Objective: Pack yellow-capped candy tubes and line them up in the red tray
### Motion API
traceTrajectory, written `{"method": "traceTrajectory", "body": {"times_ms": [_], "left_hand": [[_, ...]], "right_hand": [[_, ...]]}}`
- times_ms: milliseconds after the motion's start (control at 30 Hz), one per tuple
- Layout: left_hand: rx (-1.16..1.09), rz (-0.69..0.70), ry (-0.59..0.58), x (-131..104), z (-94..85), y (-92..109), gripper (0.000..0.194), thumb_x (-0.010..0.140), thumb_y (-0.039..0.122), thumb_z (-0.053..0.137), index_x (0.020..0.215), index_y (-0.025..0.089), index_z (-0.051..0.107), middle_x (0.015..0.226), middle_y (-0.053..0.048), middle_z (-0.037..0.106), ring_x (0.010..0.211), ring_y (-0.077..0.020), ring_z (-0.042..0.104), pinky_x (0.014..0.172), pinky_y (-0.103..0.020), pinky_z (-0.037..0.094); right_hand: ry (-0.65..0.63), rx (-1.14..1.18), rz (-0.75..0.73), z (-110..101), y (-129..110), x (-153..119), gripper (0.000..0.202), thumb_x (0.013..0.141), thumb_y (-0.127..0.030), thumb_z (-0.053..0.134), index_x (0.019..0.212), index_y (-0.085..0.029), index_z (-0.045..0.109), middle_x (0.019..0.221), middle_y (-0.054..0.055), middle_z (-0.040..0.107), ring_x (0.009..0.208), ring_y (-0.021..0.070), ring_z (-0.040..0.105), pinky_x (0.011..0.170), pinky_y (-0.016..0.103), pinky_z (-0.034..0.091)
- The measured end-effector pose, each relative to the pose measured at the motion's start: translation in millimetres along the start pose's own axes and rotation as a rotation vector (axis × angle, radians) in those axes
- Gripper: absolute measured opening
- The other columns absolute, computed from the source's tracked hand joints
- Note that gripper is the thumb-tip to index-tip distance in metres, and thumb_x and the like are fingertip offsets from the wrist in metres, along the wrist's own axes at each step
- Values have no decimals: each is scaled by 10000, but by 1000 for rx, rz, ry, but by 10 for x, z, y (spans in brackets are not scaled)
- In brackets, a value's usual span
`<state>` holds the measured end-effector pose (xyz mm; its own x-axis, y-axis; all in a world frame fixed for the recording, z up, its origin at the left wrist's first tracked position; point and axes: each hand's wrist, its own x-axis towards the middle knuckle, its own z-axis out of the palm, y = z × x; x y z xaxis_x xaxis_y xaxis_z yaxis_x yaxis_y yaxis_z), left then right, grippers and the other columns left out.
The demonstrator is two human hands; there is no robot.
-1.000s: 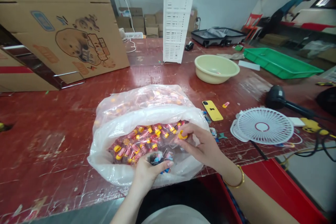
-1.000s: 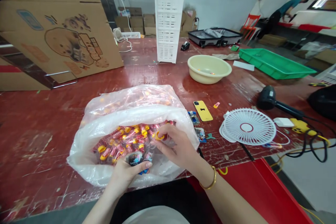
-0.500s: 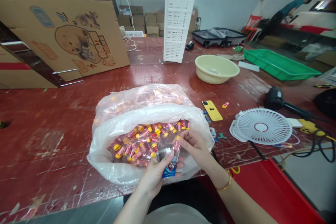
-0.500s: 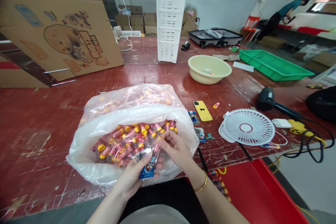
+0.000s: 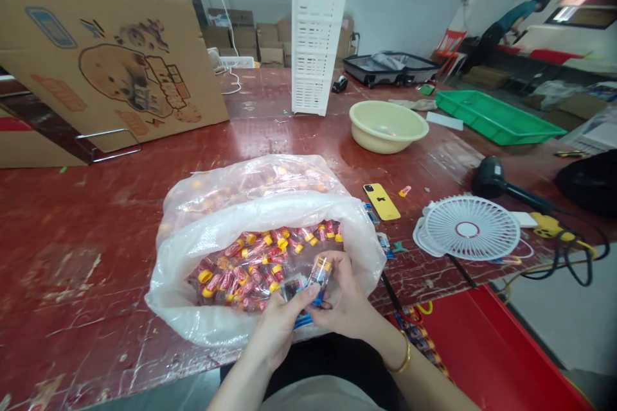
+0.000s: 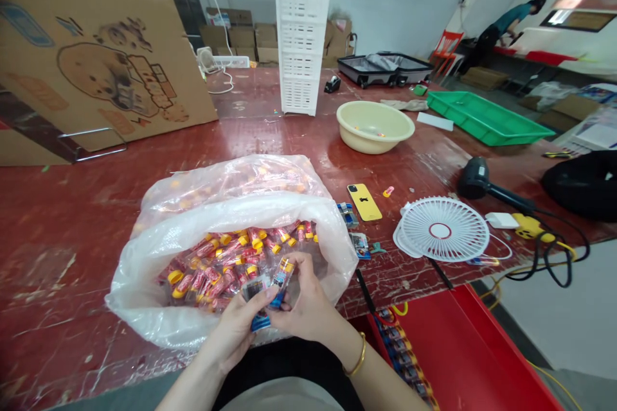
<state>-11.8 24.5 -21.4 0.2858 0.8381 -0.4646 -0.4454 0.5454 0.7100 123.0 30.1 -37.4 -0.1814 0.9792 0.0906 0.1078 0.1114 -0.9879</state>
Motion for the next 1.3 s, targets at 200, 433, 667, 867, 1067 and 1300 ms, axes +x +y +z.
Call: {"method": "traceTrajectory", "body": {"times_ms": [200,433,667,867,1067,1300], "left_hand": [[45,43,2,9,-4,-14,178,742,268,732,870,144,726,724,-33,733,629,-135,643,672,-238,505],[121,30,92,-17,79,-44,281,631,324,807,808,131,706,670,-25,707,605,-169,655,571,-260,538],[64,-193,145,-9,66,-15,401,763,137,634,1159,196,613,1035,-74,747,907,-241,706,684,-324,609],[250,-125,295,156,-12,58,303,716,80,620,951,245,716,1132,56,713,1239,-305,498,534,-241,623],[349,-164,219,170,85,113,303,698,48,613,913,230,725,1077,79,728,1115,-382,580,343,-210,537],[290,-155,302,122,165,96,325,785,-28,491,846,193,721,1003,19,749,730,-235,724,317,-203,534]], "right_hand": [[3,26,-28,-47,-28,-26,574,638,-119,706,1057,-282,350,967,4,434,668,95,485,514,199,443],[59,235,50,-233,-52,40,186,807,-352,636,855,-206,531,840,11,564,754,136,538,703,270,474],[845,-127,210,-1537,443,-927,305,766,-483,637,861,-204,557,789,11,621,718,149,587,712,300,494],[1212,-433,673,-2188,974,-3089,273,715,-340,719,636,-167,524,599,-23,554,600,139,536,680,312,461],[1130,-393,1049,-1772,1541,-3801,211,896,-279,574,754,-123,585,678,-33,597,585,93,578,608,257,499],[1077,-478,1039,-1866,1542,-3683,45,805,-160,611,824,-124,594,674,-20,582,561,113,564,550,254,479]]}}
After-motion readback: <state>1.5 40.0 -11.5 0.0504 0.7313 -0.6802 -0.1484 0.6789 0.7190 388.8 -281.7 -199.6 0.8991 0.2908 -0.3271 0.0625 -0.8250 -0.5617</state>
